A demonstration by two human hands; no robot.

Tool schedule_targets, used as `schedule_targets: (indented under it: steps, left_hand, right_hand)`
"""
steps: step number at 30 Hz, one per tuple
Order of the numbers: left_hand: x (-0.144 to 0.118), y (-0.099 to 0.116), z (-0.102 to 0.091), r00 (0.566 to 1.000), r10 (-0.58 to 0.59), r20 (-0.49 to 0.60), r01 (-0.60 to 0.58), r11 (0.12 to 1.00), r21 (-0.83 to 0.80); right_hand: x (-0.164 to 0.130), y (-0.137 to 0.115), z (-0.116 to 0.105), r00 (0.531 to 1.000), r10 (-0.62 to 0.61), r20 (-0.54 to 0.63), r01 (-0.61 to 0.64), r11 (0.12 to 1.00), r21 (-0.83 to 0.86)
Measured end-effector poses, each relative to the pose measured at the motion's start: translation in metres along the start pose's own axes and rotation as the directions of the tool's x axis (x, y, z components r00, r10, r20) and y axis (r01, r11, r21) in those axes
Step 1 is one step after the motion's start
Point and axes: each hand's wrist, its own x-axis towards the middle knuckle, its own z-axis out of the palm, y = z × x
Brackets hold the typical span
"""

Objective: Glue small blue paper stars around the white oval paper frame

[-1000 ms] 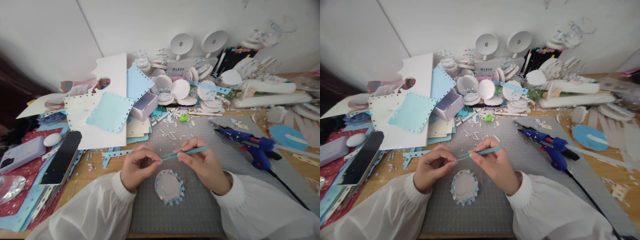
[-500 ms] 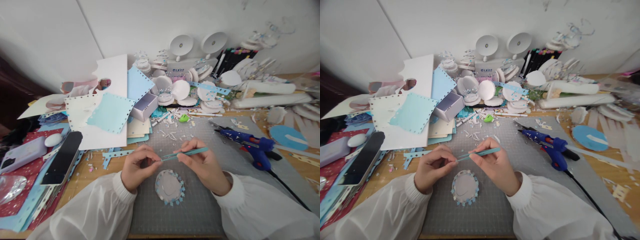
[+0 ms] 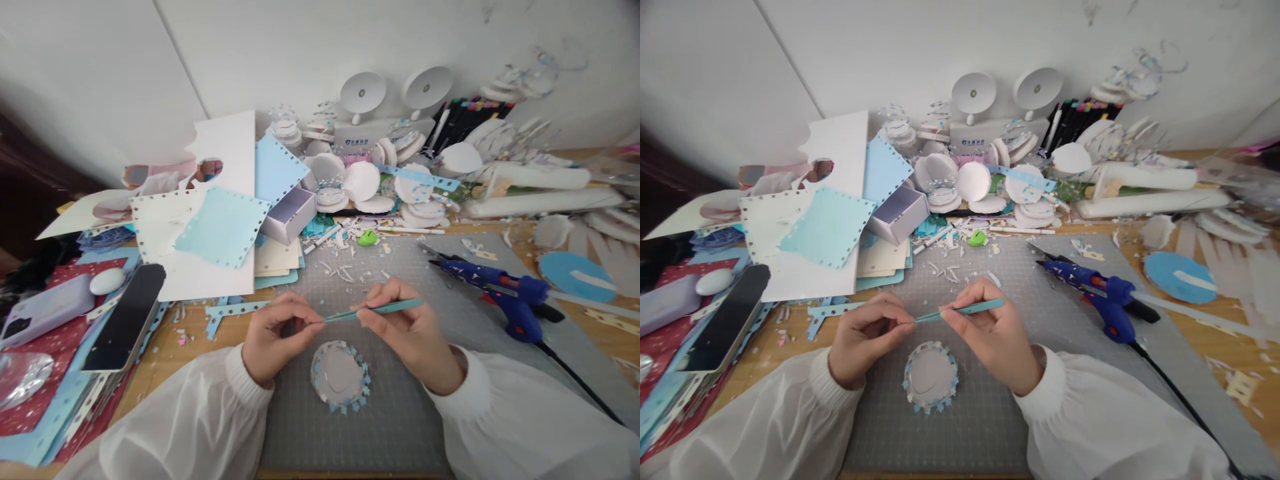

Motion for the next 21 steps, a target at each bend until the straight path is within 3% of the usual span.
schedule_targets:
  steps: [5, 21]
  left_hand:
    - [-0.001, -0.001, 0.000, 1.000, -0.004, 0.012, 0.004, 1.000, 0.010]
    - [-0.001, 0.002, 0.000, 0.998, 0.015, 0.064, -0.017, 0.999, 0.035]
  right_hand:
    - [0.000, -0.001, 0.000, 1.000, -0.005, -0.002, 0.005, 1.000, 0.026]
    - [0.002, 0.009, 0.000, 0.985, 0.174, -0.009, -0.170, 0.970, 0.176]
